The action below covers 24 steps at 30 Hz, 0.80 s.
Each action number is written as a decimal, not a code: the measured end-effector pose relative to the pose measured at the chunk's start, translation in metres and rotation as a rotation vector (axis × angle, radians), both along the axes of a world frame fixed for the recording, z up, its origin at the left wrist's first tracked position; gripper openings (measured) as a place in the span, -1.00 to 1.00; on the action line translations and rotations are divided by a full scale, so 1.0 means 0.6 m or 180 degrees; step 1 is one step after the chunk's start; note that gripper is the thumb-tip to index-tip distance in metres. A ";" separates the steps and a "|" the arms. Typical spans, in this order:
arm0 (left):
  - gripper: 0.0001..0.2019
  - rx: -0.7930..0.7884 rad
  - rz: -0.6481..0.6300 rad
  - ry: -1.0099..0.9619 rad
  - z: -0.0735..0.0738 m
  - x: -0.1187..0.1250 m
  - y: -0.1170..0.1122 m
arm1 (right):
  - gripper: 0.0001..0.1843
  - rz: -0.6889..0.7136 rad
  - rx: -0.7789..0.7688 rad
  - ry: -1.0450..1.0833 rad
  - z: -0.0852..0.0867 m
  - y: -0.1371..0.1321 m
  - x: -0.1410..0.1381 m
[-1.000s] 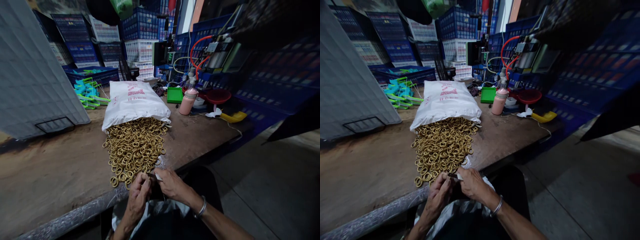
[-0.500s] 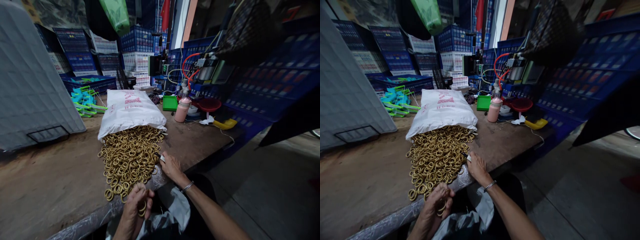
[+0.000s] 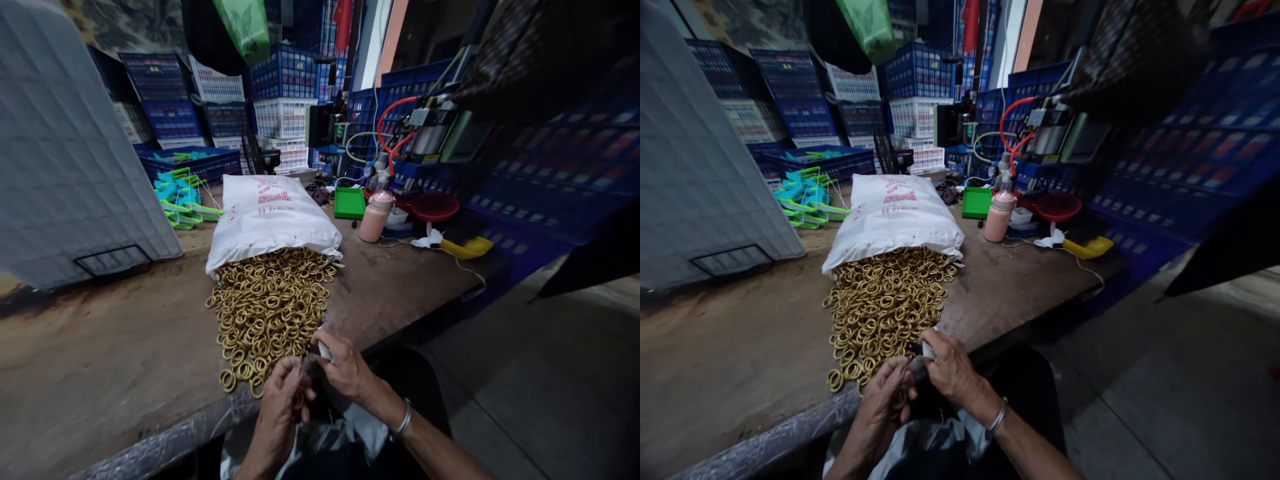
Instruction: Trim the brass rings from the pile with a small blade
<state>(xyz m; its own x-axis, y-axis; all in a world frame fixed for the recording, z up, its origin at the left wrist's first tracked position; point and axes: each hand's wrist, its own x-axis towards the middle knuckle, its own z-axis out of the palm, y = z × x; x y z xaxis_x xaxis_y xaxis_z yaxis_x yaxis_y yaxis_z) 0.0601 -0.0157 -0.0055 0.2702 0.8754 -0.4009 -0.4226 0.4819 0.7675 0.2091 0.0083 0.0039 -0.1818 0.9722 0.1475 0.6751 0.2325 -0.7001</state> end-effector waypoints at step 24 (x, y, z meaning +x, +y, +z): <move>-0.69 0.0435 -0.0363 0.0716 -0.009 -0.021 -0.008 | -0.82 -0.0254 -0.0942 0.0968 0.009 -0.016 -0.053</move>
